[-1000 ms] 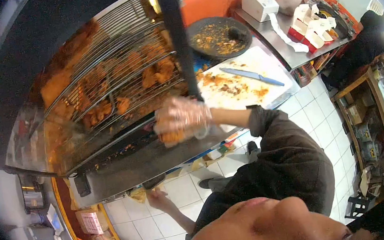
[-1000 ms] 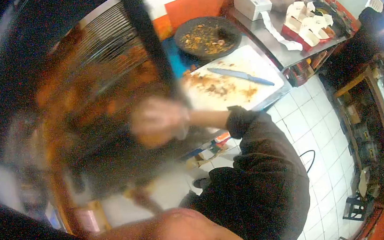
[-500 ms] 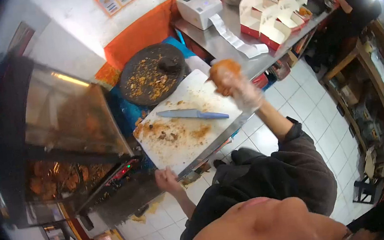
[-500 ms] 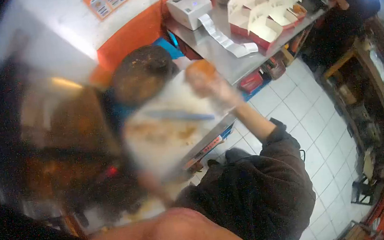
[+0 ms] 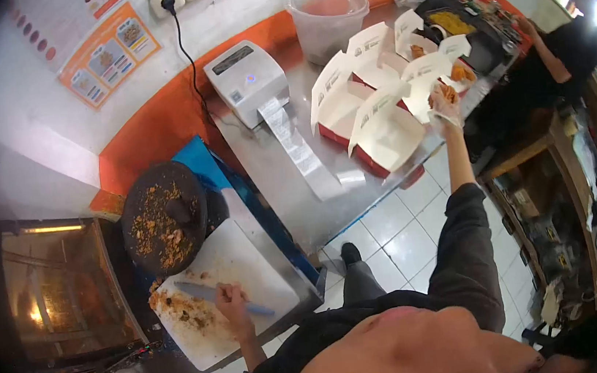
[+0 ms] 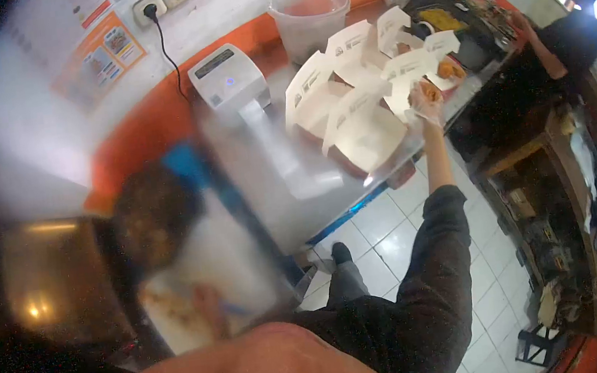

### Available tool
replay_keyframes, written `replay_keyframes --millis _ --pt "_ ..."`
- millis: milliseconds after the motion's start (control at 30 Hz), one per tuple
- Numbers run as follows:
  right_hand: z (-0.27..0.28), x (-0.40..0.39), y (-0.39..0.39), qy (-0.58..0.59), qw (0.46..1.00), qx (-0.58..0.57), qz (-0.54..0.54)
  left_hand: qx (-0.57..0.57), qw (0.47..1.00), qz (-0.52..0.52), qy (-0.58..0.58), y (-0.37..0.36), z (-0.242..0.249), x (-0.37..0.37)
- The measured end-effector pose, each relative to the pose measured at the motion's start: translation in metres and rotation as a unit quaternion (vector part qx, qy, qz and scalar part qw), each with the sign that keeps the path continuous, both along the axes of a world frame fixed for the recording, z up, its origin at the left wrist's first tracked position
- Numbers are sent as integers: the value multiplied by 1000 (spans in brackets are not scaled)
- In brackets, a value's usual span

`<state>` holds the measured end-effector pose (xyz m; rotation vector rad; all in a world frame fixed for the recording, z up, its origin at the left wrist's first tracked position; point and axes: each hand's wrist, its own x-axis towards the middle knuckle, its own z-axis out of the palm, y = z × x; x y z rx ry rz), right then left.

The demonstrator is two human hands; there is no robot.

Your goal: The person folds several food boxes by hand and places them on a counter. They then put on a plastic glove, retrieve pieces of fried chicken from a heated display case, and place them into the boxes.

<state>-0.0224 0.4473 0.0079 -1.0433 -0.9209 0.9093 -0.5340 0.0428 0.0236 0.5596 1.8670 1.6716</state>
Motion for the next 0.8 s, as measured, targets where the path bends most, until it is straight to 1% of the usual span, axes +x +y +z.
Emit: replay_keyframes --millis 67,100,133,167,200,267,300,333,367,400,433,467,500,533,567,600,633,700,767,800 --pt "-22 25 52 -157 982 -75 -77 -23 998 -58 -6 28 17 29" --pt "-40 38 69 -157 982 -83 -67 -33 998 -50 -6 38 22 37" --pt "-57 49 87 -254 958 -120 -60 -33 996 -83 11 49 25 46" --pt "-62 47 96 -348 923 -154 -52 -34 992 -117 27 57 28 53" --pt "-69 44 96 -454 869 -189 -61 -43 993 -108 27 64 31 60" --pt "-42 8 59 -610 746 -226 -138 -65 994 -85 32 75 35 73" --pt "-25 -8 44 -655 697 -234 -174 -70 994 -79 31 78 33 76" --pt "-14 -18 36 -683 662 -231 -203 -63 995 -72 41 82 28 79" --pt "-8 -23 31 -702 639 -220 -225 -57 995 -65 51 84 27 80" --pt "-3 -26 31 -709 629 -201 -248 -60 995 -63 51 88 32 83" --pt "-9 -20 28 -710 629 -200 -246 -82 994 -55 46 93 39 88" --pt "-19 -9 28 -689 668 -86 -269 -103 993 -46 39 96 42 92" --pt "-15 -9 30 -657 696 30 -287 -103 993 -41 36 97 40 92" --pt "-10 -12 36 -659 696 35 -284 -92 994 -46 38 97 35 92" --pt "-5 -15 42 -469 844 77 -247 -81 995 -49 41 97 32 93" --pt "11 -23 44 -251 942 111 -194 -82 995 -44 38 98 32 96" --pt "43 -29 40 -448 844 85 -282 -96 993 -42 56 98 35 99" --pt "90 -38 62 -480 855 118 -156 -115 990 -37 73 96 39 100" --pt "103 -37 112 -561 816 138 -21 -96 992 -31 75 95 39 102" --pt "91 -30 146 -631 773 41 49 -97 992 -25 72 93 38 103"
